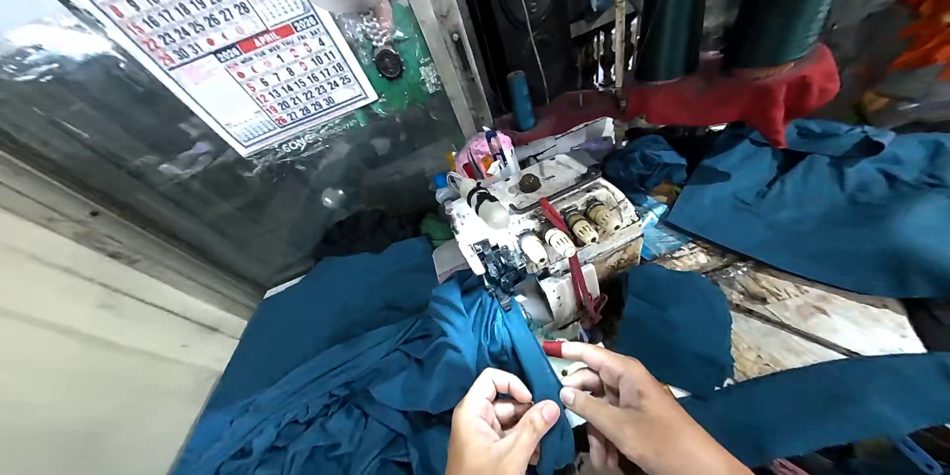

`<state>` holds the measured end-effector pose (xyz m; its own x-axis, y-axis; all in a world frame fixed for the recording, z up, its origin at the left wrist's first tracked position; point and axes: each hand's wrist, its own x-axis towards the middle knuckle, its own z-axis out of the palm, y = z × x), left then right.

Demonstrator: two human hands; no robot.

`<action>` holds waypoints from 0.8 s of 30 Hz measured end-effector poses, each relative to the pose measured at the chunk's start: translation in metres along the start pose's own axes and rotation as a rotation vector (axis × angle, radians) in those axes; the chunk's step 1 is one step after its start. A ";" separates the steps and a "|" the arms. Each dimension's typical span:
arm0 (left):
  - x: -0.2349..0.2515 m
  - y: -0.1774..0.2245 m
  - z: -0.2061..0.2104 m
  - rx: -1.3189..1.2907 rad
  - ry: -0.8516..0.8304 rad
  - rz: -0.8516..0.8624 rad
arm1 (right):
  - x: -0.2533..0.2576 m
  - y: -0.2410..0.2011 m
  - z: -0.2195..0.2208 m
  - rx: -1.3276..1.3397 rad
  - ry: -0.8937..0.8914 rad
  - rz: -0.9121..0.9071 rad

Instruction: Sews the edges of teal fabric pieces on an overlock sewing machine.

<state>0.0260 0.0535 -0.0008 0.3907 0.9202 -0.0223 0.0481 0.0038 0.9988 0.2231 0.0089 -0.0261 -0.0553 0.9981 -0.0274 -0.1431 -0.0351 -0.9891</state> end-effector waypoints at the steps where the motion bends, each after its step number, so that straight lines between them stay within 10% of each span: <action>1: 0.000 -0.002 0.001 0.023 0.009 0.009 | 0.000 -0.002 0.000 0.000 -0.004 0.006; 11: -0.007 -0.034 0.026 0.147 0.154 0.188 | -0.001 -0.003 0.013 -0.051 0.112 0.016; 16: -0.006 -0.002 -0.006 0.458 -0.091 0.283 | 0.003 0.000 0.007 -0.293 0.203 -0.011; 24: 0.059 -0.008 -0.051 1.117 0.412 0.611 | 0.003 0.012 -0.001 -0.350 0.155 -0.049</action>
<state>0.0021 0.1273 -0.0082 0.3241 0.7107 0.6244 0.7646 -0.5855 0.2694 0.2226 0.0113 -0.0378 0.0974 0.9949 0.0257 0.2056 0.0051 -0.9786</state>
